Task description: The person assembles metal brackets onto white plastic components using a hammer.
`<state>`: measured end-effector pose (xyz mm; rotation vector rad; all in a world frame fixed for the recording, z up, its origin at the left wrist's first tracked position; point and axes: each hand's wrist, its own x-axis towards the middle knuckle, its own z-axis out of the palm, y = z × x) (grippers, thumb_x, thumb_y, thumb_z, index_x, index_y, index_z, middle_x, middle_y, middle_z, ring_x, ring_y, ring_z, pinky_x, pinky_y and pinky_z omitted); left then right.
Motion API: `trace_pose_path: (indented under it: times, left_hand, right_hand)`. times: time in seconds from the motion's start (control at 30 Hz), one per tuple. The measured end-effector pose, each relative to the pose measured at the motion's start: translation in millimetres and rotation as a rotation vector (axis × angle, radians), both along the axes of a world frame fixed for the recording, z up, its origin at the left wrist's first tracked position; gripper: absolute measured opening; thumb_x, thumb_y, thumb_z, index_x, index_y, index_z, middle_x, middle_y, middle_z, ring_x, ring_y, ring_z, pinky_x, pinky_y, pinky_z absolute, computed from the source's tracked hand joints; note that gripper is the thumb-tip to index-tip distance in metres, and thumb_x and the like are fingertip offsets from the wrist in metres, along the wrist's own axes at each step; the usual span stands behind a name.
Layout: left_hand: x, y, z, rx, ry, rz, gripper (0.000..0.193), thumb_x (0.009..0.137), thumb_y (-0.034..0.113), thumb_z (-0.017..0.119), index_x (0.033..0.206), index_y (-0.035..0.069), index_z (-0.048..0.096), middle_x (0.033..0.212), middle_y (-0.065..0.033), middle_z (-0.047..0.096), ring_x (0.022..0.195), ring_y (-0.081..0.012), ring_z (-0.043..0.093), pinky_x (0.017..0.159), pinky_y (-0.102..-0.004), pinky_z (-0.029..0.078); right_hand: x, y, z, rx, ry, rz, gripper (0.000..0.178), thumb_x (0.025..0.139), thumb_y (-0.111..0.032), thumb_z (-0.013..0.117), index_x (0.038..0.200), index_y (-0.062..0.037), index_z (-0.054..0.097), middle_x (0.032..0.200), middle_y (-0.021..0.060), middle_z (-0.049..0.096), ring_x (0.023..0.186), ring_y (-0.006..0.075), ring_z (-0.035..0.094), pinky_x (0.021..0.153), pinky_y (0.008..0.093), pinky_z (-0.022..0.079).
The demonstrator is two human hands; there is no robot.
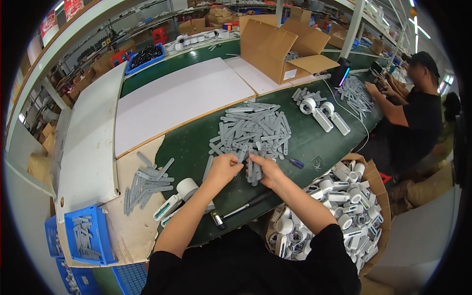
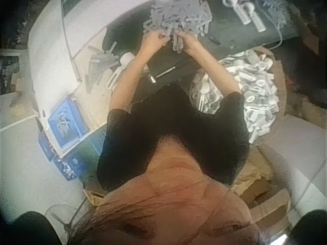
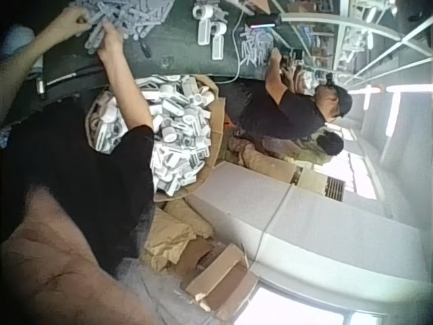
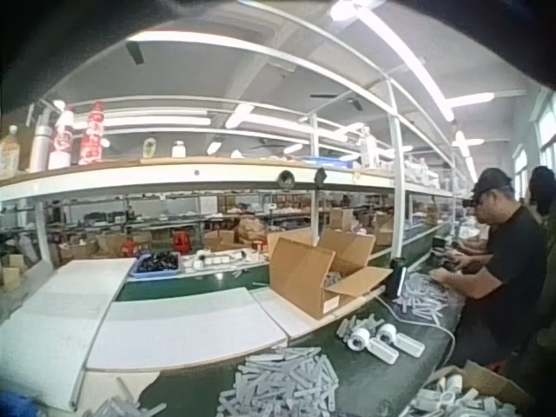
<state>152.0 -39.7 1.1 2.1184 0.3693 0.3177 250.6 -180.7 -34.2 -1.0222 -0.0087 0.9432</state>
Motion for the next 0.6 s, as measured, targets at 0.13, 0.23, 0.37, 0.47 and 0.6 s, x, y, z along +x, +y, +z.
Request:
trace_pose_path:
  times: [0.13, 0.23, 0.37, 0.47, 0.6]
  left_hand:
    - [39, -21, 0, 0.15, -0.022, -0.053, 0.02, 0.071, 0.015, 0.069, 0.079, -0.003, 0.063, 0.068, -0.0146, 0.064, 0.062, -0.0248, 0.064, 0.058, -0.0328, 0.049]
    - [65, -25, 1, 0.315, -0.09, -0.056, 0.024, 0.07, 0.016, 0.069, 0.084, -0.002, 0.063, 0.068, -0.017, 0.061, 0.066, -0.0333, 0.062, 0.061, -0.0391, 0.049]
    - [77, -31, 24, 0.238, -0.185, -0.03, 0.046, 0.071, 0.021, 0.072, 0.109, 0.001, 0.055, 0.077, -0.015, 0.061, 0.068, -0.0264, 0.061, 0.062, -0.0357, 0.049]
    - [57, -13, 51, 0.24, -0.278, -0.087, 0.039, 0.075, 0.02, 0.069, 0.107, 0.001, 0.057, 0.089, -0.0123, 0.059, 0.066, -0.0185, 0.057, 0.064, -0.0299, 0.048]
    - [16, 35, 55, 0.292, -0.084, -0.071, 0.028, 0.077, 0.024, 0.066, 0.098, 0.006, 0.061, 0.087, -0.01, 0.059, 0.071, -0.0214, 0.059, 0.065, -0.0328, 0.048]
  right_hand:
    - [15, 11, -6, 0.192, 0.224, -0.084, 0.027, 0.092, -0.026, 0.05, 0.107, -0.0032, 0.054, 0.103, 0.0112, 0.061, 0.093, 0.0245, 0.06, 0.081, 0.042, 0.049]
    - [29, 9, 5, 0.272, 0.235, -0.096, 0.025, 0.09, -0.024, 0.053, 0.106, -0.0048, 0.056, 0.104, 0.0111, 0.061, 0.093, 0.0238, 0.06, 0.082, 0.041, 0.049]
    - [58, 5, 27, 0.16, 0.164, -0.146, 0.019, 0.085, -0.015, 0.058, 0.101, -0.0047, 0.057, 0.087, 0.0056, 0.062, 0.083, 0.0203, 0.06, 0.078, 0.0361, 0.05]
    - [113, 3, 24, 0.212, 0.058, -0.165, 0.013, 0.087, -0.011, 0.051, 0.096, -0.0032, 0.055, 0.081, 0.0073, 0.061, 0.078, 0.0252, 0.06, 0.075, 0.039, 0.052]
    - [228, 2, 33, 0.203, 0.017, -0.328, 0.006, 0.084, -0.004, 0.052, 0.089, -0.0024, 0.053, 0.075, 0.0097, 0.057, 0.07, 0.0277, 0.059, 0.071, 0.0488, 0.052]
